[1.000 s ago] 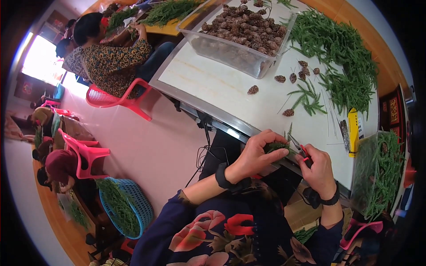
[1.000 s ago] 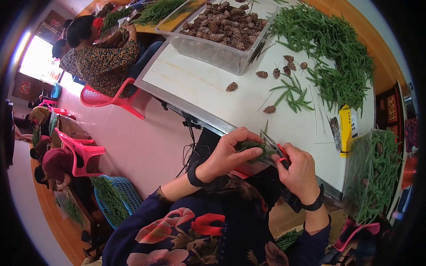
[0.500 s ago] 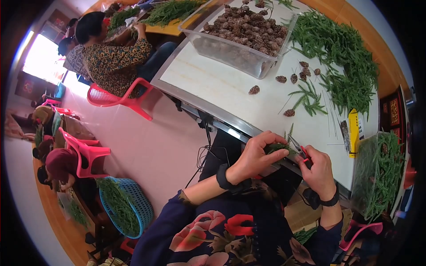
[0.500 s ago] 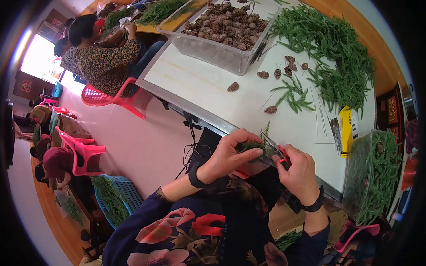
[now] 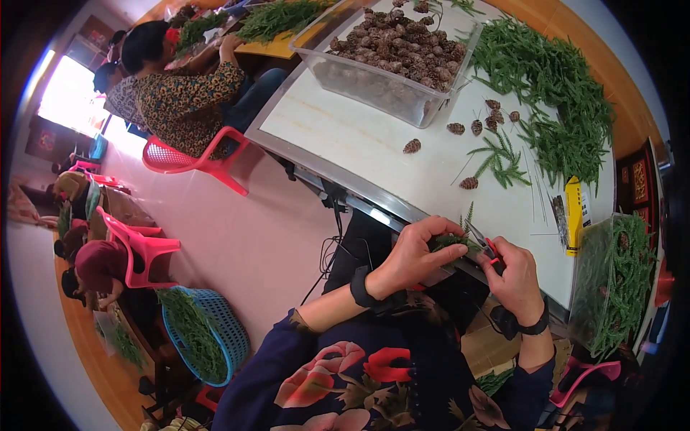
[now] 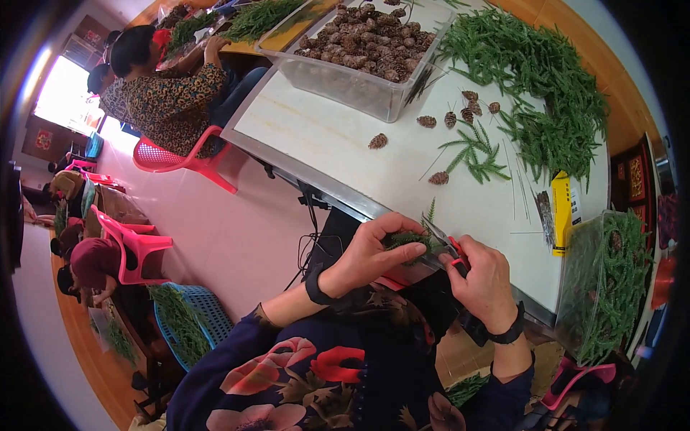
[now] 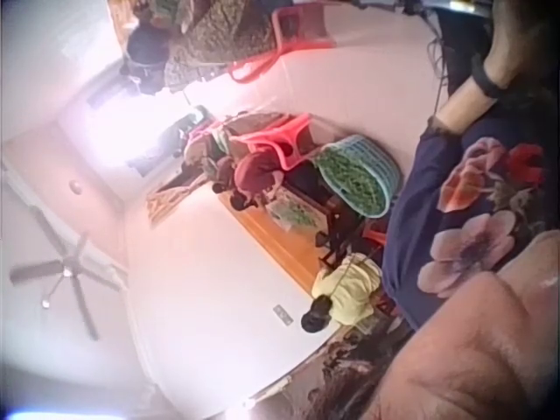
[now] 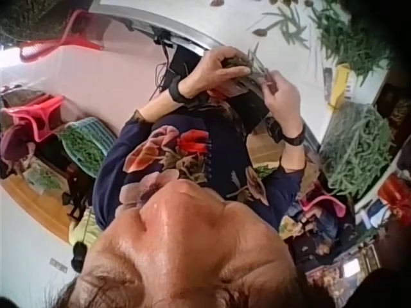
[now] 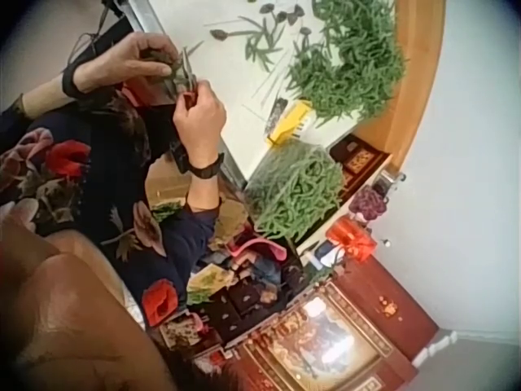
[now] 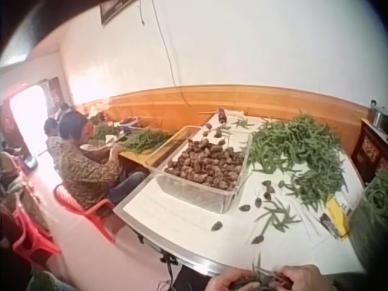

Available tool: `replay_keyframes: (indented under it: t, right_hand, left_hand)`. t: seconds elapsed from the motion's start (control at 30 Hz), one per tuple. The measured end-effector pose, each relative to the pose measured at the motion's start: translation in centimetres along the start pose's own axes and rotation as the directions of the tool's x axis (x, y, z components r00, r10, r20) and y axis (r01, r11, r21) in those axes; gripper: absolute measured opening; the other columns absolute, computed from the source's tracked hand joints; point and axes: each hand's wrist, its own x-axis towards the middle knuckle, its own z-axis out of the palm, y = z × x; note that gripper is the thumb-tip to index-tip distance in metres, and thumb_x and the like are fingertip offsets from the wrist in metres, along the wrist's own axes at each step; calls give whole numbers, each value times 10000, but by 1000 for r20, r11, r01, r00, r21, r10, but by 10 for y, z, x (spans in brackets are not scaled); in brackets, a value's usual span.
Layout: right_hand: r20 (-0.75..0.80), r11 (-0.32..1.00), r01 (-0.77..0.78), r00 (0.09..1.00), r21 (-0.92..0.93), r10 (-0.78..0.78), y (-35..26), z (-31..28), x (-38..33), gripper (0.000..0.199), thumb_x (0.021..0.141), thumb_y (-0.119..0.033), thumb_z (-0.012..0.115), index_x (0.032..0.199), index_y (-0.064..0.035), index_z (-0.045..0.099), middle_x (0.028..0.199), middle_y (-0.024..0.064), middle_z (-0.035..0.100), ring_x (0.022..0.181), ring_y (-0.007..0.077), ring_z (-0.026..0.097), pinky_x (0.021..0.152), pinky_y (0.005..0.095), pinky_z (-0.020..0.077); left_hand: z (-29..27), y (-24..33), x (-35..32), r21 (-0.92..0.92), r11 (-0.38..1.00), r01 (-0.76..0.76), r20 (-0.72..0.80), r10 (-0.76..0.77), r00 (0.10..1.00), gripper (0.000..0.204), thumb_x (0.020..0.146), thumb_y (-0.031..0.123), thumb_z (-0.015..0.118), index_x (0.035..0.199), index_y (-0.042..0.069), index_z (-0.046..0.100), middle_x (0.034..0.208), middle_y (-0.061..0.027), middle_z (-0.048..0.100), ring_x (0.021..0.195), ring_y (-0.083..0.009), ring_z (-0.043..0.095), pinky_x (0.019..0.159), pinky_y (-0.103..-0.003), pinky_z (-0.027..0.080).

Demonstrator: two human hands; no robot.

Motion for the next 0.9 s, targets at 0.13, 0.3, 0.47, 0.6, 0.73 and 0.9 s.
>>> replay_keyframes:
  t: [0.13,0.3,0.47,0.6,0.73,0.9]
  right_hand:
    - [4,1000,-2,1000,4,2,-1,0,0,224,809,-146,701,822,8,539,710,204,579,675,428,569,579,450,430]
    - [-2,1000,-2,1000,5,2,0,1,0,228,807,-147,703,819,6,534,703,199,573,672,426,566,576,448,428]
    - [-3,1000,-2,1000,13,2,1,2,0,232,804,-148,705,817,3,529,701,197,570,669,424,565,577,449,428]
    - [-15,1000,10,1000,10,-10,1,4,0,228,803,-146,706,824,3,535,702,197,571,669,423,566,577,448,429]
    - [-11,1000,12,1000,4,-12,2,3,1,223,802,-143,705,830,5,541,704,198,573,670,421,568,579,447,430]
    - [-21,1000,13,1000,9,-13,2,4,0,220,801,-141,705,835,7,546,706,199,574,671,419,570,580,445,431]
  left_hand:
    - [0,-1,0,-8,1000,13,4,-13,1000,269,883,145,729,1086,-10,642,904,-3,649,788,-46,559,698,-213,477]
    - [-1,-1,0,-5,1000,23,11,-23,1000,275,883,148,730,1088,-13,642,912,-5,653,796,-49,562,703,-214,478]
    - [-2,-1,0,-9,1000,26,18,-26,1000,279,883,152,731,1088,-14,642,912,-6,654,801,-50,564,708,-214,481]
    - [-2,-3,0,-7,1000,26,12,-26,1000,280,882,152,732,1090,-14,643,910,-7,655,805,-51,565,711,-215,483]
    - [-2,-3,0,-9,1000,29,10,-29,1000,279,883,151,730,1091,-14,643,909,-8,656,809,-52,568,714,-215,484]
    - [0,-3,0,-16,1000,27,8,-26,1000,274,886,147,726,1094,-12,644,896,-2,652,790,-53,566,706,-214,480]
